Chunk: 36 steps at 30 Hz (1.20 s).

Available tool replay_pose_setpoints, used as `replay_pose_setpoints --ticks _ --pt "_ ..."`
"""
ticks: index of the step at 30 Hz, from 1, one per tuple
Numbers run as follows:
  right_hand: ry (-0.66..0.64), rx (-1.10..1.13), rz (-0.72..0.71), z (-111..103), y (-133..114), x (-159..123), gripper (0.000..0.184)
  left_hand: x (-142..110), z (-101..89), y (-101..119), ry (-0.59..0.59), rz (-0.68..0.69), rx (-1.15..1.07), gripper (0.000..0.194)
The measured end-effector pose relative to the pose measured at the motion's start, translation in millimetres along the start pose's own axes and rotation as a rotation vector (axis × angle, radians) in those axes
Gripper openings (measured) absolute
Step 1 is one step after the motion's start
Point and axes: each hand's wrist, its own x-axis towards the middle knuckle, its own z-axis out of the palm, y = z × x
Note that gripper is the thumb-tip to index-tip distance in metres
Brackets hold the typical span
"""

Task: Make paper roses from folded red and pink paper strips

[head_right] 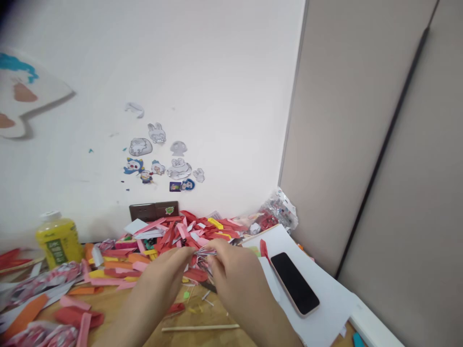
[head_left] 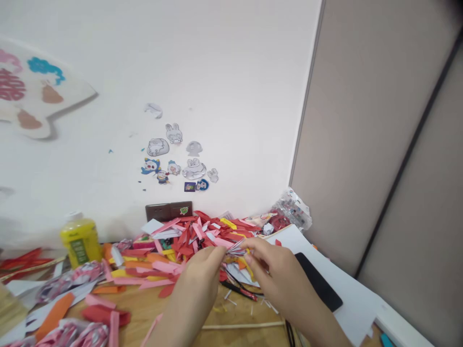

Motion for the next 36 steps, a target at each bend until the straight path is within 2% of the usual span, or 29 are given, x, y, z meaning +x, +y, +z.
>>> replay_pose_setpoints --ticks 4,7,11,14,17,21,25,29,31,33,35,36 --pt "-0.12 -0.146 0.026 2 -5 2 0.019 -1 5.4 -4 0.154 0.219 0.119 0.031" --pt "-0.189 -0.328 0.039 12 -6 6 0.019 -1 7.7 -9 0.191 0.287 0.15 0.033" --pt "-0.176 -0.402 0.018 23 -3 8 0.018 -2 13.2 -19 0.294 0.24 0.166 0.03" --pt "-0.064 -0.322 -0.052 29 -1 7 0.021 -3 12.3 -18 0.348 0.149 0.116 0.021" --pt "0.086 -0.175 -0.135 38 0 5 0.027 -3 4.1 -7 0.377 -0.012 -0.025 0.019" --pt "0.198 0.065 -0.171 51 -2 5 0.029 -1 -7.8 7 0.306 -0.275 -0.36 0.017" --pt "0.122 0.373 -0.079 56 0 10 0.027 3 -10.9 10 0.216 -0.469 -0.849 0.018" --pt "0.059 0.518 0.035 55 7 15 0.027 5 -13.8 8 0.074 -0.631 -1.211 0.03" --pt "0.05 0.547 0.079 54 11 15 0.022 4 -16.9 8 -0.013 -0.656 -1.317 0.034" --pt "0.018 0.561 0.07 51 12 15 0.019 4 -19.2 7 -0.113 -0.625 -1.37 0.034" --pt "-0.006 0.54 0.039 47 12 16 0.018 4 -18.4 6 -0.153 -0.566 -1.298 0.031" --pt "-0.002 0.517 0.029 45 11 16 0.018 4 -16.5 6 -0.121 -0.531 -1.187 0.029"
